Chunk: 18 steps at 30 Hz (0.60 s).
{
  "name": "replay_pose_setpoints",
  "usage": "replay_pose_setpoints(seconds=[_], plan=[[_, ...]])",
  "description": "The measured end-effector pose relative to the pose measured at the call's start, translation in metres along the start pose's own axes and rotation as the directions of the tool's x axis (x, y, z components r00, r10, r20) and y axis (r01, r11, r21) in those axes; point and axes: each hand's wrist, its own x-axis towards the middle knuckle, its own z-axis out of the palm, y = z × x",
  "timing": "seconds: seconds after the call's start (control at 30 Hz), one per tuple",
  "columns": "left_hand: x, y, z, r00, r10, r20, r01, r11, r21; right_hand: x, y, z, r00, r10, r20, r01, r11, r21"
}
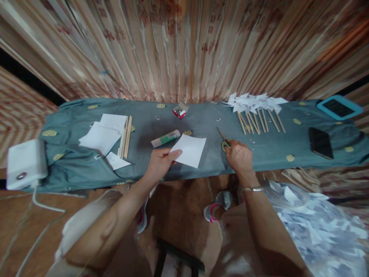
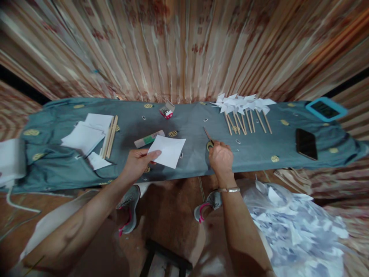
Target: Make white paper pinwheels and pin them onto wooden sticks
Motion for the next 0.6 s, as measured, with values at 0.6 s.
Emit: replay_pose_setpoints(seconds=[0.6], plan=[[0.024,0.02,-0.006,0.98,0.105,-0.168,-0.135,0.974,-0.183,-0.048,-0.065,-0.029,0.803,-0.108,0.586,-0.592,-0.035,0.805]])
